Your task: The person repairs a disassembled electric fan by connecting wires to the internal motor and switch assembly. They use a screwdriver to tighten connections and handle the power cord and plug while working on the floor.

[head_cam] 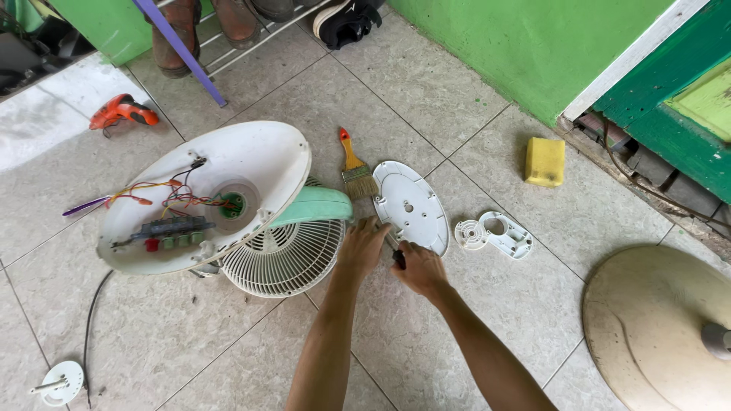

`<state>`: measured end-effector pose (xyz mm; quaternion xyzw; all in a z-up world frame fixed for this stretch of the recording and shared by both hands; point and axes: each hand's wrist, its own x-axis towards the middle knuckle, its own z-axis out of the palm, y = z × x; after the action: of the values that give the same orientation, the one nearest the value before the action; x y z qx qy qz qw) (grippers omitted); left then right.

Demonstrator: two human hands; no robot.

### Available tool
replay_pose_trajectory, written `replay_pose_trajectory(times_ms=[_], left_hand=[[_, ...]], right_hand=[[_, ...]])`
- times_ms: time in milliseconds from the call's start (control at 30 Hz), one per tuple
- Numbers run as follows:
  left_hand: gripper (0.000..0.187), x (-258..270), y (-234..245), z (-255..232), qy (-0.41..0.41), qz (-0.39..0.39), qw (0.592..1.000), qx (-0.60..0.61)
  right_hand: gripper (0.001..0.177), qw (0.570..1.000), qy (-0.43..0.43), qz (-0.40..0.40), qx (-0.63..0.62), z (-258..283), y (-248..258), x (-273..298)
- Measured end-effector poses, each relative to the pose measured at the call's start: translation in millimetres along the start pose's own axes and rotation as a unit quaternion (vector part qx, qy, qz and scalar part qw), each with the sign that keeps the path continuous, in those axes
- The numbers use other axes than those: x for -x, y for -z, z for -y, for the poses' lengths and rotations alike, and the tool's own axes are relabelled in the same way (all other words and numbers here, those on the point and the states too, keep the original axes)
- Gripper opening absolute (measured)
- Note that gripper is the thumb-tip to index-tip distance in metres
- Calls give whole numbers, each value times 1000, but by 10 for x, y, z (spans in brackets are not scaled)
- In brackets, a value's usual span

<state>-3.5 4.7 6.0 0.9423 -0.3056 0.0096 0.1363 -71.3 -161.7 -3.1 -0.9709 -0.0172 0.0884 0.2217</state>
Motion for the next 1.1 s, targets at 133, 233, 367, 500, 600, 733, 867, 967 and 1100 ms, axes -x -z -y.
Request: replay_pose_trajectory(times_ms=[133,233,367,500,600,733,867,967,1100], left_hand=[[39,-2,239,-131,-92,-127,988,-2],[22,55,580,-273,-101,-47,994,-9],[18,67,1068,-409,-108,-21,994,-19],[5,129,1626,-516,-119,-82,989,19],[14,229,2032,-559,-122,-105,986,41],[16,401,2487,-518,-108,-140,982,64],[14,651,2869,-404,-67,-192,975,91],[14,856,3071,-325,-46,-221,969,99],[19,1069,3303,-172,-14,-236,963,129]], right_hand=[[31,997,-28,42,-58,28,364,123],[29,998,35,-5,-57,26,688,220],[29,984,126,-110,-64,172,1056,362],[30,975,157,-142,-72,447,1376,439],[28,958,212,-175,-77,646,1551,486],[25,928,301,-209,-70,968,1793,491],[23,918,328,-215,-58,1401,2033,463],[22,910,355,-214,-21,1728,2177,450],[23,911,372,-174,-11,2154,2375,396]])
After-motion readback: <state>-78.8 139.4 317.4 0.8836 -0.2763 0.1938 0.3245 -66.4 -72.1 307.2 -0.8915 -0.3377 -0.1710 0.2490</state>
